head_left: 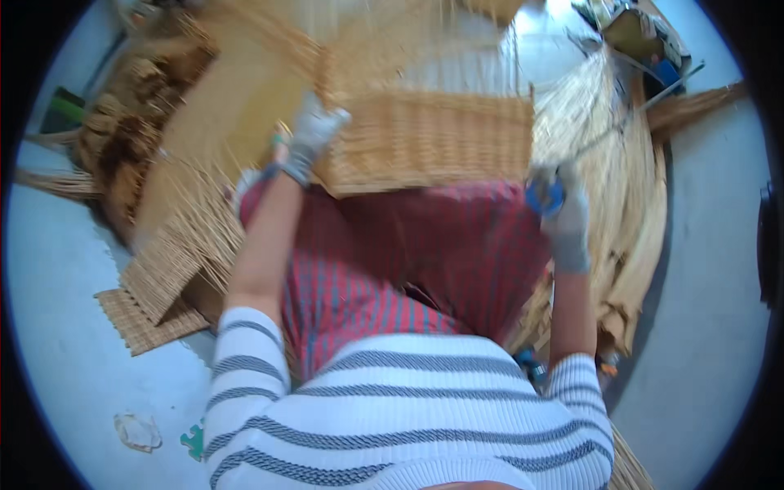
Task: Weaving a large wicker basket while sitting on the floor.
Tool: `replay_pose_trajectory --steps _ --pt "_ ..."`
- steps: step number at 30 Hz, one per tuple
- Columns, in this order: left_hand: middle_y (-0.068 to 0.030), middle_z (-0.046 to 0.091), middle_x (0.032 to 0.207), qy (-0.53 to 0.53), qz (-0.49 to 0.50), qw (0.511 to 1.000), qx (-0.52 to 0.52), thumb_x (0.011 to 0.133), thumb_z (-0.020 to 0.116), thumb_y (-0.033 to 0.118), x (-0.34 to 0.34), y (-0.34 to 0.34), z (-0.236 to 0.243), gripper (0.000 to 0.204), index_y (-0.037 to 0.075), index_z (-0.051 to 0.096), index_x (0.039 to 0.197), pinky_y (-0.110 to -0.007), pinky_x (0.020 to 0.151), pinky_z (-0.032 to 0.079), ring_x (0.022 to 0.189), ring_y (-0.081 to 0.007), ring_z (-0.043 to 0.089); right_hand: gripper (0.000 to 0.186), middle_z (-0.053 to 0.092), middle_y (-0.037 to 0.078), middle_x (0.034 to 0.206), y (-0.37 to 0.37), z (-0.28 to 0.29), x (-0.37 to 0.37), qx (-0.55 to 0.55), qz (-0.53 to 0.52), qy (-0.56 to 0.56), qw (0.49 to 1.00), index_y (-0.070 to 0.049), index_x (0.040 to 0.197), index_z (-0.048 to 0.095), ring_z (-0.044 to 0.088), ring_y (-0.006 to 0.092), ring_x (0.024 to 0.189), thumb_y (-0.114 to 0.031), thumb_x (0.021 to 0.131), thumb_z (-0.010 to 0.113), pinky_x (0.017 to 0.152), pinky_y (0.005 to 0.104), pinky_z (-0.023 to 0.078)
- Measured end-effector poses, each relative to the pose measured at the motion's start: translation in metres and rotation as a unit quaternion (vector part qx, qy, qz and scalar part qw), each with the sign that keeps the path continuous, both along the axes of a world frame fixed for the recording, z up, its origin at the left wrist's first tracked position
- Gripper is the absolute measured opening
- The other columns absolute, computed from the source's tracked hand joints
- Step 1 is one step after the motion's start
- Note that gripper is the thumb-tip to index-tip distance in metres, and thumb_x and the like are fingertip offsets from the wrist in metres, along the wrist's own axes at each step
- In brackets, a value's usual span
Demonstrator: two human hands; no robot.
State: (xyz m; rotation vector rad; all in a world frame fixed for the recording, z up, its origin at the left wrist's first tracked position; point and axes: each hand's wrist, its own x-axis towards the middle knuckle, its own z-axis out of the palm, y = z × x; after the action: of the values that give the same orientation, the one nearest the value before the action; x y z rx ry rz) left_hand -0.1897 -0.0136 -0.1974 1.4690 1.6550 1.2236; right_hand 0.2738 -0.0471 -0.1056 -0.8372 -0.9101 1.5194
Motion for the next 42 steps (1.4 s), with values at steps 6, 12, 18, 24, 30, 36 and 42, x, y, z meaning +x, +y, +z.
replay_pose_trajectory --steps 6,12,18,24,30,36,42 --pt "-0.015 0.066 0.117 -0.068 0.144 0.987 -0.022 0.082 0.079 0.027 -0.084 -0.022 -0.102 0.059 -0.001 0.056 0.128 -0.037 0.096 0.048 0.105 -0.0288 0.062 0.049 0.069 0.006 0.082 0.145 -0.064 0.036 -0.034 -0.063 -0.147 0.987 0.001 0.104 0.072 0.059 0.0131 0.066 -0.041 0.105 0.048 0.063 0.0278 0.048" --pt "-0.0198 0.071 0.097 0.131 0.272 0.948 -0.103 0.082 0.075 0.057 -0.139 0.016 -0.146 0.065 -0.004 0.067 0.105 -0.043 0.082 0.05 0.09 -0.0311 0.067 0.046 0.06 -0.001 0.07 0.206 -0.214 -0.017 -0.126 -0.036 -0.271 0.954 -0.011 0.084 0.067 0.052 0.0112 0.057 -0.051 0.101 0.052 0.053 0.0274 0.042" --pt "-0.0286 0.071 0.089 0.28 0.239 0.874 -0.318 0.077 0.05 0.087 -0.133 0.038 -0.081 0.097 -0.006 0.073 0.086 -0.048 0.082 0.05 0.091 -0.0408 0.069 0.051 0.062 0.002 0.068 0.212 -0.156 0.026 -0.174 0.106 -0.524 0.827 -0.007 0.089 0.072 0.054 0.0121 0.056 -0.049 0.103 0.047 0.055 0.0284 0.044" --pt "-0.0326 0.069 0.098 0.247 0.304 0.861 -0.324 0.076 0.045 0.09 -0.111 0.062 -0.086 0.104 -0.008 0.073 0.094 -0.048 0.085 0.049 0.102 -0.044 0.066 0.043 0.07 0.005 0.094 0.323 -0.182 -0.018 -0.049 0.106 -0.238 0.964 -0.005 0.117 0.066 0.063 0.0139 0.08 -0.042 0.104 0.048 0.06 0.0293 0.05" --pt "-0.0278 0.07 0.086 0.27 0.329 0.849 -0.313 0.077 0.05 0.087 -0.116 0.046 -0.081 0.096 -0.005 0.074 0.084 -0.047 0.076 0.049 0.086 -0.0396 0.068 0.05 0.07 0.0 0.084 0.344 -0.221 -0.062 -0.032 0.043 -0.414 0.909 -0.002 0.102 0.075 0.061 0.0096 0.076 -0.049 0.097 0.06 0.074 0.0272 0.05" --pt "-0.0275 0.069 0.077 0.276 0.308 0.854 -0.315 0.08 0.05 0.085 -0.112 0.044 -0.086 0.093 -0.004 0.072 0.072 -0.049 0.071 0.047 0.077 -0.0395 0.065 0.048 0.072 0.002 0.101 0.331 -0.219 -0.044 -0.011 0.016 -0.422 0.906 -0.002 0.115 0.072 0.064 0.0091 0.084 -0.045 0.098 0.058 0.08 0.0256 0.052" --pt "-0.0277 0.063 0.065 0.305 0.308 0.848 -0.306 0.082 0.045 0.085 -0.111 0.034 -0.083 0.097 -0.008 0.067 0.065 -0.05 0.064 0.045 0.067 -0.0405 0.063 0.044 0.073 0.003 0.103 0.307 -0.205 -0.038 0.025 0.061 -0.388 0.919 -0.005 0.111 0.075 0.064 0.011 0.092 -0.04 0.103 0.049 0.088 0.027 0.049"
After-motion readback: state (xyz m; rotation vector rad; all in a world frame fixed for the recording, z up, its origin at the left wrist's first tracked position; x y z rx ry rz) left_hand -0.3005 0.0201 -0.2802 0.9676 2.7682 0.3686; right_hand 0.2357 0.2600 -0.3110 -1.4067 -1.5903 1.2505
